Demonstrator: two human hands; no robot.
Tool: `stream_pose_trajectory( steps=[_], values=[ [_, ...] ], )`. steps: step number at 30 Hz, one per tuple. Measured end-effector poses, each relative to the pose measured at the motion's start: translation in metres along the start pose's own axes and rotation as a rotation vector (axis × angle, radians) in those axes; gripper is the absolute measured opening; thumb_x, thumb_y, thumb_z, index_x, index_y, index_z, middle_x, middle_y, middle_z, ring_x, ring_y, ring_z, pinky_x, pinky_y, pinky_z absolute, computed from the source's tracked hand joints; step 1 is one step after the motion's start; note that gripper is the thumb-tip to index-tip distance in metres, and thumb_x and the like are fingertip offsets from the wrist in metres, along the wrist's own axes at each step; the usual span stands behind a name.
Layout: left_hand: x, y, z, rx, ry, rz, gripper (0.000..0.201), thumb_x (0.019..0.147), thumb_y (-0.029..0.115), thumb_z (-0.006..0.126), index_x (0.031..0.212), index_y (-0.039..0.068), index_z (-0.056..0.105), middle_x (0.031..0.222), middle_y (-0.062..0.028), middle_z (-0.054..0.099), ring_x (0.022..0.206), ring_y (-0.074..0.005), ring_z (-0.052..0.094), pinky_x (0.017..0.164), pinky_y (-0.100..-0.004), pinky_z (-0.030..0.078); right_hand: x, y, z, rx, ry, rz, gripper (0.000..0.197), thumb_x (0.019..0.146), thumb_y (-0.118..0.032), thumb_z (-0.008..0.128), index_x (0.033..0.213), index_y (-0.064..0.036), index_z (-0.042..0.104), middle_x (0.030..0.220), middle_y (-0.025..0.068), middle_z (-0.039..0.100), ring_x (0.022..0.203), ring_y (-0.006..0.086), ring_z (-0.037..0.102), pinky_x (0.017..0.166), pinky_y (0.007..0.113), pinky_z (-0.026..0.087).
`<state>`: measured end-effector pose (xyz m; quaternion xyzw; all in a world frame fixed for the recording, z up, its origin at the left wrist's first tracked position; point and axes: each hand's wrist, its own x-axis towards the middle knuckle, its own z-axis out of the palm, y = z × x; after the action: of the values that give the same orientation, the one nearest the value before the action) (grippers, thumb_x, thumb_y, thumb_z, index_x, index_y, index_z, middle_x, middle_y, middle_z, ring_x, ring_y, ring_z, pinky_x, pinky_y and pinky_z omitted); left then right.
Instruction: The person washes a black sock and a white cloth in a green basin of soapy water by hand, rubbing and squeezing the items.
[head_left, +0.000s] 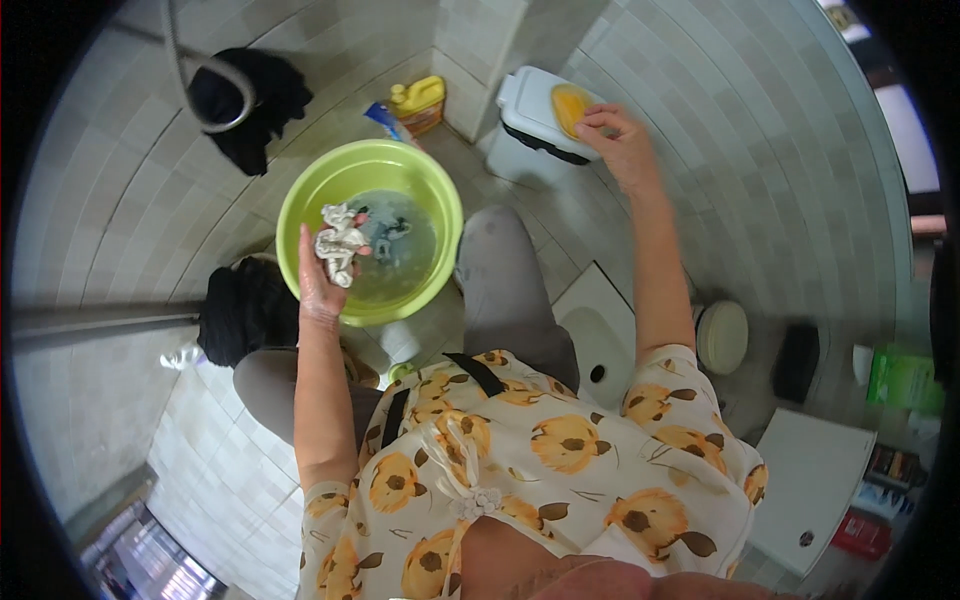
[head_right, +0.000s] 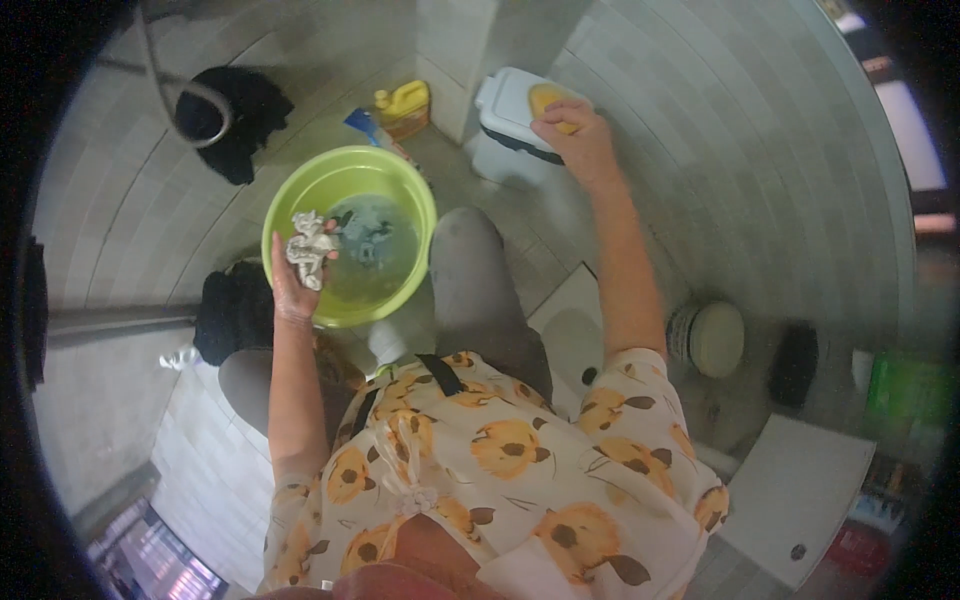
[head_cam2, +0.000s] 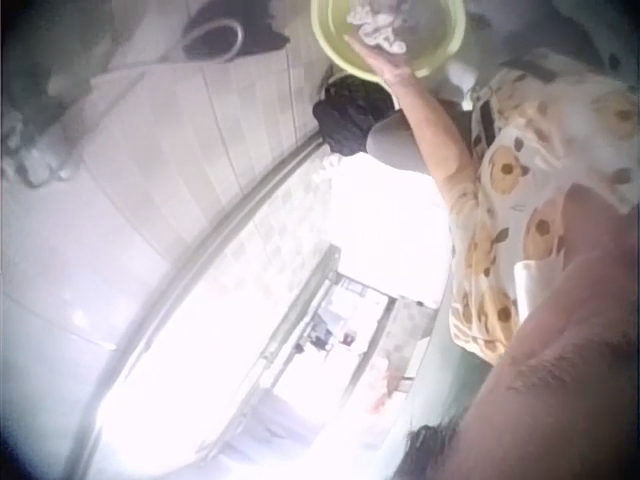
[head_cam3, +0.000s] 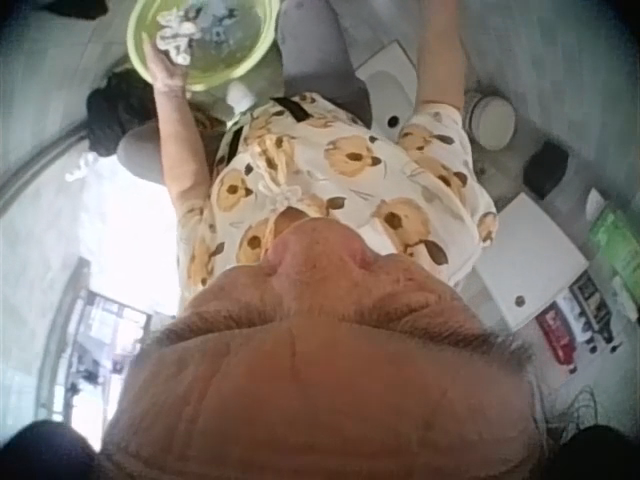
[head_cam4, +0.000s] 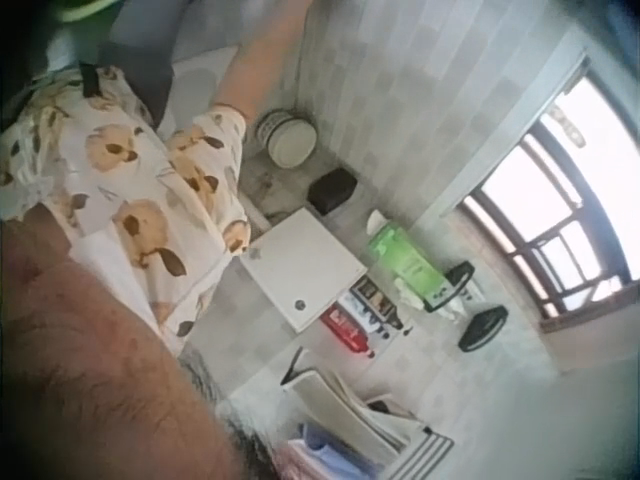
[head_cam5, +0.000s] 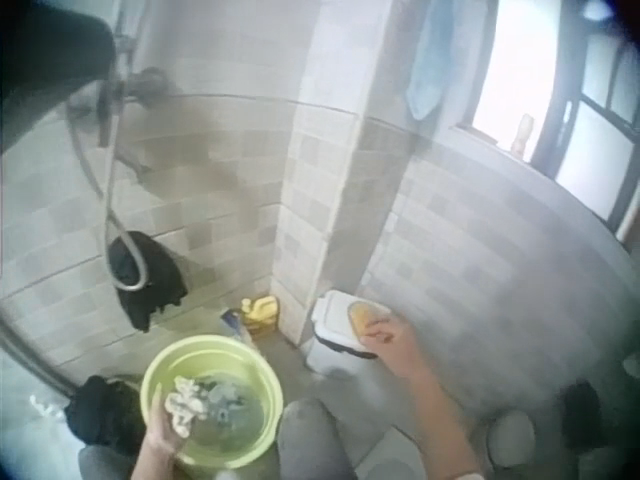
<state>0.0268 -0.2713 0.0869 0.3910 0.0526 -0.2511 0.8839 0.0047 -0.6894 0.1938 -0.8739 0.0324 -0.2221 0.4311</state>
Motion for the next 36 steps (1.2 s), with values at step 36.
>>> stream_pose_trajectory(
  steps=[36],
  values=[
    [0.027,-0.015,0.035,0.199,0.013,-0.126,0.059,0.095,0.052,0.024,0.127,0.007,0.045,0.113,-0.0134,0.06,0.068,-0.0184,0.063,0.043,-0.0219,0.043,-0.242,0.159,-0.069,0.811,-0.034,0.934,0.039,0.082,-0.023,0.065,0.117,-0.0068,0.057,0.106,0.0136,0.063,0.071,0.0192,0.067,0.055,0.026,0.051]
  ],
)
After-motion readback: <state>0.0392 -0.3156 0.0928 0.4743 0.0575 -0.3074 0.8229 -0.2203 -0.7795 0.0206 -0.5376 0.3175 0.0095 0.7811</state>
